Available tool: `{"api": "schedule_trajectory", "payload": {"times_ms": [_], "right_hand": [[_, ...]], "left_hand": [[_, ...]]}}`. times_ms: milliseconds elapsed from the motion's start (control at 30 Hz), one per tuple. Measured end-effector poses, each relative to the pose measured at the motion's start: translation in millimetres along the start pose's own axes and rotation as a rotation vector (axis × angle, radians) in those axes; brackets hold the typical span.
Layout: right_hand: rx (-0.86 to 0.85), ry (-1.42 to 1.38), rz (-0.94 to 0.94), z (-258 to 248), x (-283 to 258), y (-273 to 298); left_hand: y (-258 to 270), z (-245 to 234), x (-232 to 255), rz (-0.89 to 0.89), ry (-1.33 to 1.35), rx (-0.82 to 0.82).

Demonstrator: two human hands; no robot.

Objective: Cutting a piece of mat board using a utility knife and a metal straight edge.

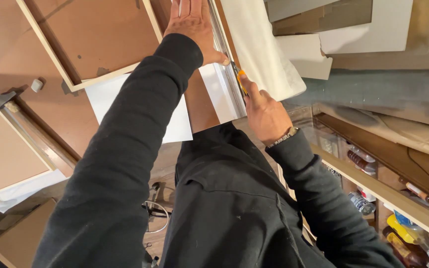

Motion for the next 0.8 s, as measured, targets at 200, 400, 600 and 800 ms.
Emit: {"api": "schedule_trajectory", "payload": {"times_ms": [200,400,600,800], "right_hand": [[-0.066,-0.008,0.101,5.5,2.9,18.1],[-0.064,-0.022,0.104,5.1,-0.2,33.9],[-0.083,-0.01,0.109,11.1,3.2,50.3],[-0.084,0.031,0.129,18.3,7.8,68.5]], "left_hand": [[-4.3,4.4,-2.8,0.015,-0.014,0.052],[-6.7,11.8,-6.6,-0.007,0.025,-0.039],[-8.4,16.2,-7.6,0.025,-0.026,-0.015],[-8.6,22.2,-8.9,-0.018,-0.02,-0.105]]}}
Point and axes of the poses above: each hand's wrist, its own y-axis away from the middle knuckle, its own z-axis out of the palm, x = y × z, the point moved 10 cm from there along -y, towards the middle knuckle, and after that the axes turned 9 degrees about -x, right-handed, at the moved point
